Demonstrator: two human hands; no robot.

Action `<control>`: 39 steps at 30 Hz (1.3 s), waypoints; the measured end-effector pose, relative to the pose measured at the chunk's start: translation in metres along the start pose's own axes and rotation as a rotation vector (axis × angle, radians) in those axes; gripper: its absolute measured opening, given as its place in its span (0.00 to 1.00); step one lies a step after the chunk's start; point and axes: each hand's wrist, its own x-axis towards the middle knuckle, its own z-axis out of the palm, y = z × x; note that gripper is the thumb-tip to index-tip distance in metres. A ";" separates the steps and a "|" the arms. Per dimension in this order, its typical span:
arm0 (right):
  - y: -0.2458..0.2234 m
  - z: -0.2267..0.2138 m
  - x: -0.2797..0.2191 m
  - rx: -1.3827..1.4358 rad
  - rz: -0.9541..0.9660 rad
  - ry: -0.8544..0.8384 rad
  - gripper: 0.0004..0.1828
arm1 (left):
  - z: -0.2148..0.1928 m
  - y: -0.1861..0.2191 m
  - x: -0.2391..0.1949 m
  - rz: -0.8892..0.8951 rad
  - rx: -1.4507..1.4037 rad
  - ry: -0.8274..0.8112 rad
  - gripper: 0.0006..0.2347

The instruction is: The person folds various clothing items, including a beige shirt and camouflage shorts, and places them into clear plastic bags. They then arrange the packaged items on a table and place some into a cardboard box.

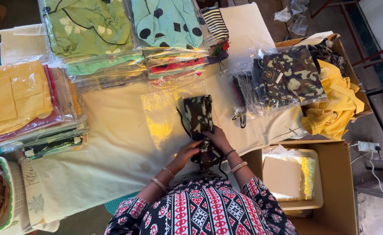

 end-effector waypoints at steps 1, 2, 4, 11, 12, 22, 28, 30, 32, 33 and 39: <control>0.001 -0.005 -0.003 0.000 -0.001 0.001 0.29 | -0.003 0.002 -0.008 0.001 0.001 0.000 0.31; 0.001 -0.010 -0.006 0.038 -0.030 0.033 0.27 | -0.006 0.004 -0.016 -0.042 0.164 0.150 0.27; 0.004 -0.021 -0.019 0.078 -0.053 0.062 0.25 | -0.006 0.004 -0.035 -0.098 0.325 0.298 0.24; 0.009 -0.095 -0.089 0.026 -0.094 0.136 0.28 | 0.001 0.014 -0.065 0.252 1.370 0.070 0.29; 0.010 -0.107 -0.103 -0.005 -0.102 0.113 0.30 | -0.001 0.007 -0.065 0.283 1.404 0.097 0.30; -0.045 -0.138 -0.211 -0.271 0.069 0.143 0.36 | -0.031 -0.031 -0.042 0.245 1.409 0.160 0.20; -0.014 -0.137 -0.223 -0.075 -0.042 0.246 0.35 | -0.007 0.038 -0.037 0.224 1.330 0.091 0.19; -0.008 -0.138 -0.227 -0.103 -0.063 0.278 0.36 | -0.002 0.051 -0.039 0.416 1.330 0.147 0.28; -0.005 -0.140 -0.233 -0.095 -0.019 0.286 0.35 | -0.007 0.040 -0.034 0.312 1.381 0.125 0.24; -0.003 -0.141 -0.235 -0.090 0.018 0.287 0.35 | -0.010 0.035 -0.032 0.204 1.431 0.113 0.21; -0.005 -0.140 -0.248 -0.005 -0.018 0.344 0.36 | -0.024 0.004 -0.015 0.277 1.316 0.242 0.10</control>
